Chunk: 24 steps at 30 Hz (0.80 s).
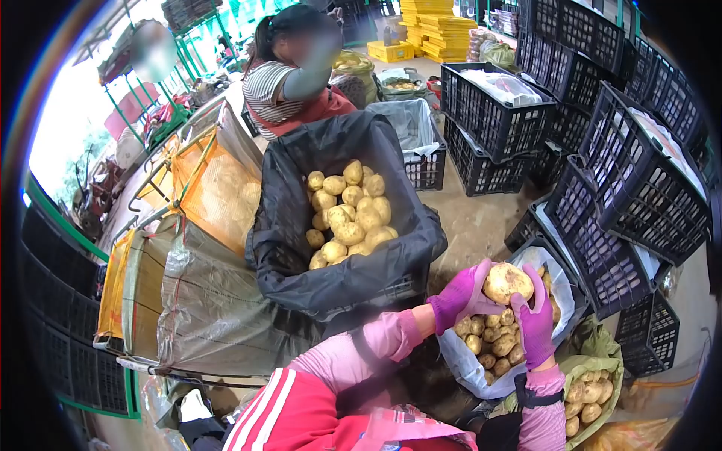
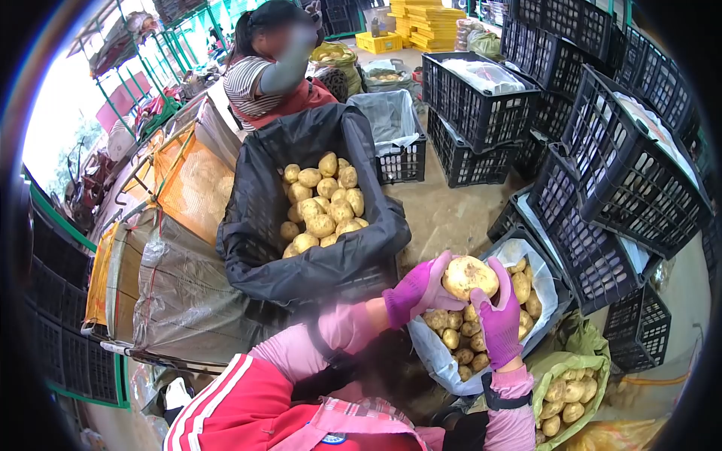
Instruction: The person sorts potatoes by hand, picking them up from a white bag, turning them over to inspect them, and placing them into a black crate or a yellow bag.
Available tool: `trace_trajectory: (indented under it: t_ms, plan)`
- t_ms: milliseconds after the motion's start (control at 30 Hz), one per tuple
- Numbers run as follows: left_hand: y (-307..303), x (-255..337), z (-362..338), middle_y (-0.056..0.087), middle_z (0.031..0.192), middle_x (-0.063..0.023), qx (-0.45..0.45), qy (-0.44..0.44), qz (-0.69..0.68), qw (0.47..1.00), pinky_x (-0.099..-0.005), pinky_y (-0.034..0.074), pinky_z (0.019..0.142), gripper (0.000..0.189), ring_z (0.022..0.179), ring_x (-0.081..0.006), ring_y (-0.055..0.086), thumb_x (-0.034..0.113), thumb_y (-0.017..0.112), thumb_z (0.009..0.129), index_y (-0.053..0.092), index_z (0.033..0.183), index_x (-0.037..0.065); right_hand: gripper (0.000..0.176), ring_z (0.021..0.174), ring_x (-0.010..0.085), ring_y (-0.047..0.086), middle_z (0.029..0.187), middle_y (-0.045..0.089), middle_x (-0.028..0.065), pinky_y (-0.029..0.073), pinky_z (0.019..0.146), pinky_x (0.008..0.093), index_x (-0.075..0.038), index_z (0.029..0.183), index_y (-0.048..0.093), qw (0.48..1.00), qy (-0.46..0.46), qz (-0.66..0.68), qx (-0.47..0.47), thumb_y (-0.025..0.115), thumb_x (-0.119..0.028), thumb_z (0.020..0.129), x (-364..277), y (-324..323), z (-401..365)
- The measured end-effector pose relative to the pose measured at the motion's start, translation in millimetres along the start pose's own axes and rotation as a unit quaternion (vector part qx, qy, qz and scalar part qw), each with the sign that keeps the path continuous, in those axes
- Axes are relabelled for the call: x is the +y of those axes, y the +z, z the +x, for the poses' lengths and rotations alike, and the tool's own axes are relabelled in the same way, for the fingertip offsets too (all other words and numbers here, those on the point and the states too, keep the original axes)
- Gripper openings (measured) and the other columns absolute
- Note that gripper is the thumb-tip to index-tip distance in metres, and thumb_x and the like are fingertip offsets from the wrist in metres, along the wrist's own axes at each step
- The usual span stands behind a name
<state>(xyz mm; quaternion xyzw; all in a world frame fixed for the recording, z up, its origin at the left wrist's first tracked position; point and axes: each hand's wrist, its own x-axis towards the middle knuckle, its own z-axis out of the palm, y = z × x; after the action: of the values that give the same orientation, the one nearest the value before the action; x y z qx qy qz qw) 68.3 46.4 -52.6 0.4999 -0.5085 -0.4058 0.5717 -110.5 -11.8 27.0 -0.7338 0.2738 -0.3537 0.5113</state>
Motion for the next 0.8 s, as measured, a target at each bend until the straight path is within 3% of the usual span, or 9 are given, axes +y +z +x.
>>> trace_trajectory:
  t_ms: [167,200,267,300,333,400,533,700,800]
  plan:
    - [-10.0,41.7,-2.1,0.063,0.12,-0.0117,-0.006,0.144,0.203,0.968,-0.033,0.052,0.094,0.063,0.111,-0.0228,0.064,0.023,0.077,0.085,0.046,0.134,0.0,0.071,0.126,0.0231,0.051,0.137,0.052,0.0145,0.042,0.106,0.0337,0.005,0.143,0.042,0.999,-0.009,0.033,-0.016,0.075,-0.024,0.087,-2.0,1.4,-4.8]
    - [-10.8,69.4,-4.1,0.063,0.122,-0.0108,-0.027,0.074,0.135,0.988,-0.0331,0.047,0.098,0.078,0.116,-0.0217,0.06,0.015,0.088,0.069,0.047,0.134,0.0,0.071,0.127,0.0231,0.051,0.137,0.052,0.0143,0.042,0.106,0.0339,0.005,0.143,0.042,0.999,-0.015,0.037,-0.02,0.075,-0.021,0.086,-0.1,2.1,-2.2]
    - [-9.2,59.6,-5.2,0.063,0.123,-0.0102,-0.013,0.057,0.079,0.995,-0.0335,0.052,0.095,0.057,0.112,-0.0208,0.063,0.021,0.076,0.085,0.05,0.133,0.003,0.072,0.127,0.0229,0.051,0.138,0.052,0.0138,0.042,0.107,0.0339,0.004,0.143,0.042,0.998,-0.018,0.053,-0.022,0.076,-0.015,0.083,3.0,0.6,-1.2]
    - [1.7,90.1,-6.0,0.063,0.123,-0.0103,0.04,-0.204,-0.317,0.925,-0.0362,0.057,0.089,0.045,0.11,-0.0227,0.065,0.034,0.053,0.101,0.051,0.134,0.004,0.072,0.128,0.0226,0.051,0.139,0.051,0.0137,0.041,0.107,0.0337,0.004,0.143,0.043,0.998,-0.014,0.063,-0.022,0.076,-0.011,0.081,1.0,-0.9,-1.3]
    - [3.9,86.5,-3.0,0.063,0.123,-0.0105,0.049,-0.208,-0.295,0.931,-0.0376,0.06,0.084,0.051,0.108,-0.0244,0.067,0.043,0.033,0.106,0.051,0.134,0.005,0.072,0.128,0.0219,0.05,0.14,0.05,0.0134,0.041,0.107,0.0331,0.004,0.144,0.042,0.996,0.003,0.086,-0.019,0.076,-0.01,0.081,-4.6,-3.6,-3.2]
    - [4.8,85.6,-5.0,0.063,0.124,-0.0097,0.019,-0.205,-0.37,0.906,-0.0322,0.059,0.083,0.048,0.103,-0.0206,0.068,0.038,0.033,0.106,0.049,0.137,0.005,0.074,0.128,0.0205,0.05,0.141,0.049,0.0127,0.04,0.108,0.0318,0.003,0.146,0.039,0.983,0.032,0.182,-0.008,0.076,-0.009,0.082,-11.6,-3.3,-4.2]
    - [9.4,83.6,-6.5,0.056,0.134,-0.0091,-0.053,-0.059,-0.189,0.979,-0.0271,0.053,0.093,0.049,0.115,-0.0176,0.061,0.036,0.037,0.106,0.042,0.143,0.005,0.078,0.129,0.019,0.05,0.141,0.049,0.0122,0.039,0.109,0.031,0.001,0.148,0.035,0.955,0.046,0.293,0.014,0.077,-0.01,0.083,-19.3,-6.4,-2.8]
    - [7.0,100.6,-5.0,0.051,0.139,-0.007,-0.047,-0.151,-0.373,0.914,-0.0287,0.05,0.097,0.051,0.121,-0.0161,0.056,0.027,0.05,0.103,0.038,0.147,0.004,0.081,0.129,0.0192,0.05,0.142,0.049,0.0112,0.039,0.109,0.0313,0.001,0.149,0.033,0.961,0.014,0.277,0.005,0.078,-0.012,0.083,-13.4,-9.1,-1.3]
    - [2.5,85.3,-2.6,0.049,0.142,-0.0081,-0.077,0.002,-0.065,0.995,-0.0302,0.052,0.096,0.057,0.121,-0.0164,0.056,0.028,0.053,0.102,0.034,0.15,0.004,0.083,0.128,0.0189,0.051,0.141,0.049,0.0106,0.04,0.108,0.03,-0.001,0.151,0.032,0.949,0.022,0.315,0.001,0.078,-0.019,0.084,-10.9,-9.7,-2.3]
